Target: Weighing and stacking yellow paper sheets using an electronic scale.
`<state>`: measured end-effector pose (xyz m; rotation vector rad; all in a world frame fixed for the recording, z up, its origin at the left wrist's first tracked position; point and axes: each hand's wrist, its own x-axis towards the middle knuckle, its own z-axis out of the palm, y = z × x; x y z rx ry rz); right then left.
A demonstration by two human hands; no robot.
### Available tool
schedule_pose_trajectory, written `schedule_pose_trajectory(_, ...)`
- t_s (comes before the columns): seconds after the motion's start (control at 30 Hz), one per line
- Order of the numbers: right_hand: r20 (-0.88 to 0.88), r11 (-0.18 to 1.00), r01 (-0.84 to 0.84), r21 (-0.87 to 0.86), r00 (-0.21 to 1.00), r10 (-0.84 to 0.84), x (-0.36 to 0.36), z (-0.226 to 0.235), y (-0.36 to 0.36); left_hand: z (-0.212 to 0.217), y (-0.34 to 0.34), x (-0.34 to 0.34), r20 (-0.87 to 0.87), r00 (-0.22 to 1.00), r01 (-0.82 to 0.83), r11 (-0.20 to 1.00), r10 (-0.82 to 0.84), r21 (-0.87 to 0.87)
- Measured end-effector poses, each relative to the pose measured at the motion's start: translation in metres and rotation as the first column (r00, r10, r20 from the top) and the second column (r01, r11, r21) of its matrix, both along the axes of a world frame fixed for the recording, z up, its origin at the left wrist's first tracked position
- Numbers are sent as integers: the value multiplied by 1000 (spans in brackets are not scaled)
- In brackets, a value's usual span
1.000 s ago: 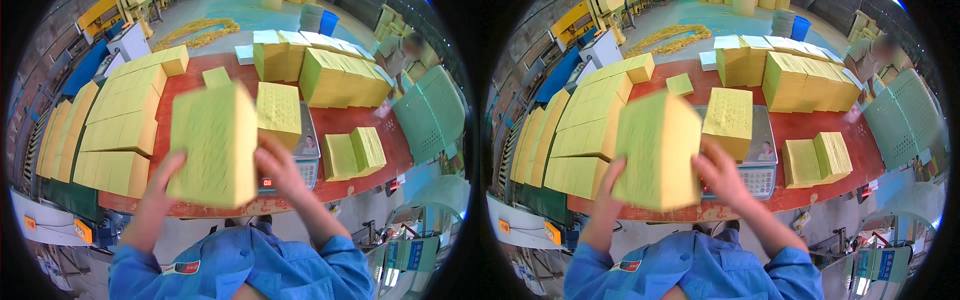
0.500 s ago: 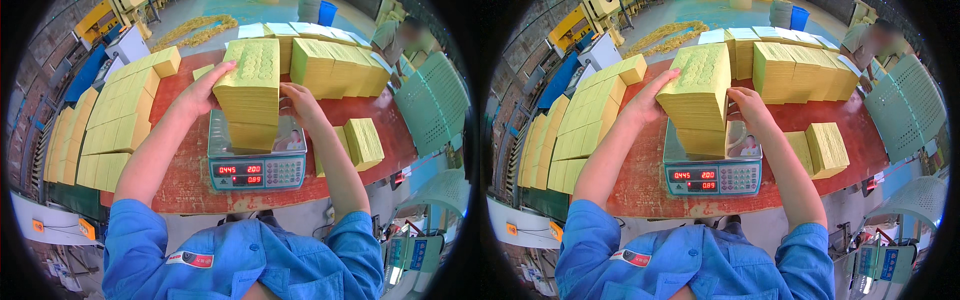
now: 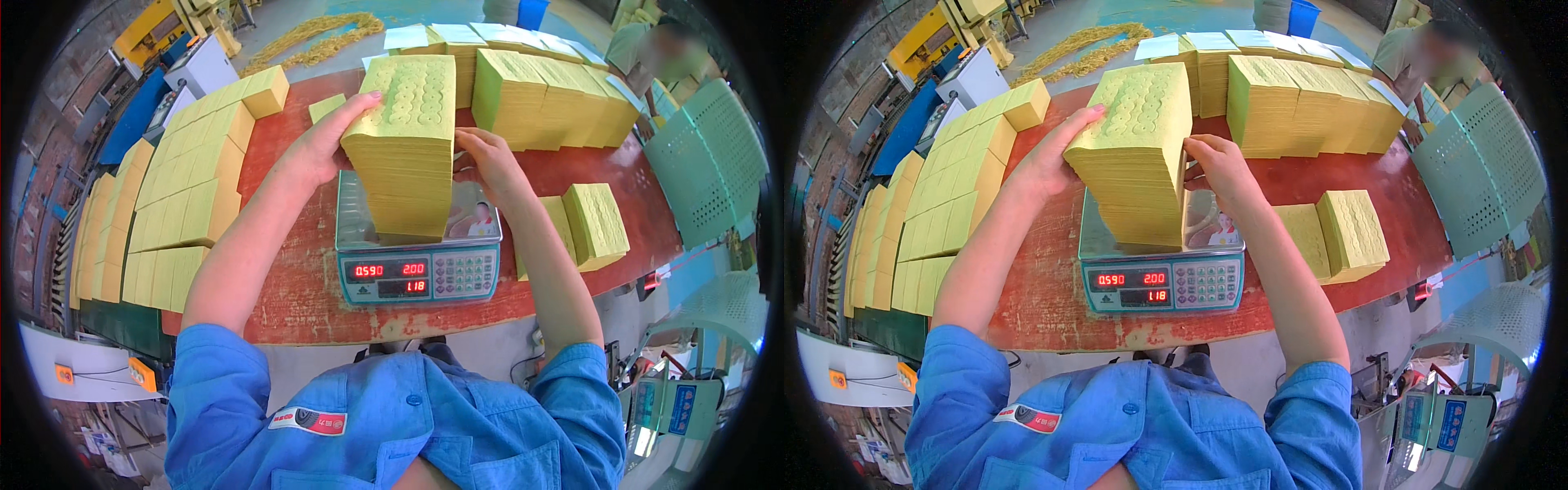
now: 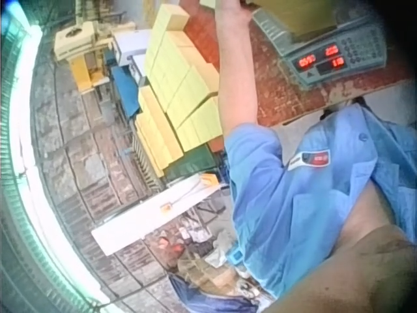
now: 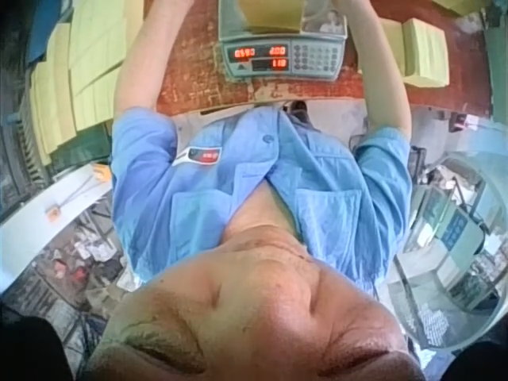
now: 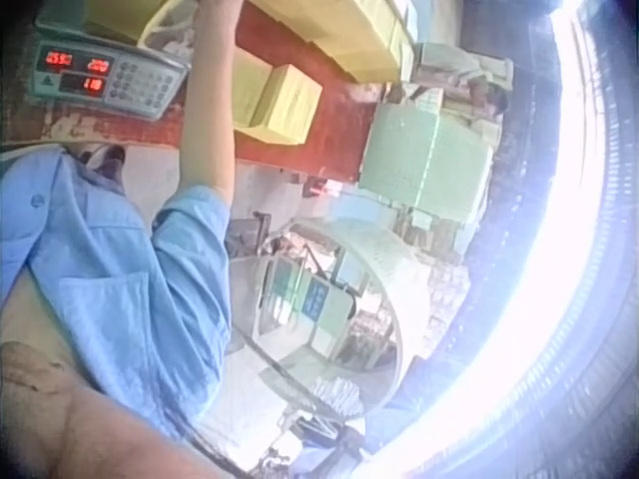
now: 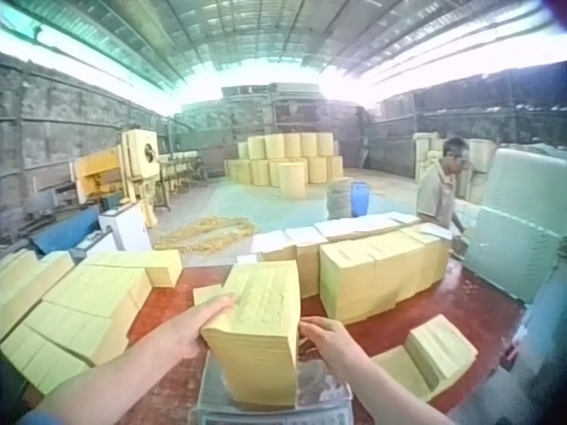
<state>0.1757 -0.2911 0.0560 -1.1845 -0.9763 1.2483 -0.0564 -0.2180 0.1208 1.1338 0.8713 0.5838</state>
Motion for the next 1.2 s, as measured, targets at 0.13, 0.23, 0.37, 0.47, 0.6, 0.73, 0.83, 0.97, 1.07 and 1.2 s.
schedule_pose_trajectory(0.13,50,1000,22,-5,998,-22,-2,-2,-2,-5,-4,-3,-17,1000,-21,999,22,48)
schedule_pose_trajectory(0.23,69,999,48,15,996,-49,-4,-5,-3,-6,-7,-6,-30,1000,0,999,2,52)
schedule_pose_trajectory(0.37,80,997,80,14,994,-80,-7,-9,-6,-9,-9,-5,-17,1000,-5,996,6,92)
schedule_pose_trajectory(0.47,181,993,121,16,976,-122,1,-12,-11,-18,-3,-6,75,996,34,977,-50,212)
schedule_pose_trajectory(0.6,-17,963,231,138,973,-231,-4,-56,-4,-43,-12,-2,155,986,-88,987,67,134)
schedule_pose_trajectory(0.73,-207,968,244,49,951,-230,-39,-71,8,-103,-10,6,283,941,-198,980,187,11)
schedule_pose_trajectory(0.83,-174,959,255,119,957,-233,-47,-78,21,-113,-23,20,360,886,-304,952,291,-21)
schedule_pose_trajectory(0.97,-160,979,118,167,983,-91,-44,-82,44,-112,-14,22,415,843,-353,934,341,-51)
schedule_pose_trajectory(1.07,-239,977,51,206,971,0,-43,-80,52,-111,-12,26,412,819,-406,911,400,-76)
schedule_pose_trajectory(1.2,-229,989,33,146,974,1,-37,-73,47,-107,-13,15,381,815,-451,891,436,-55)
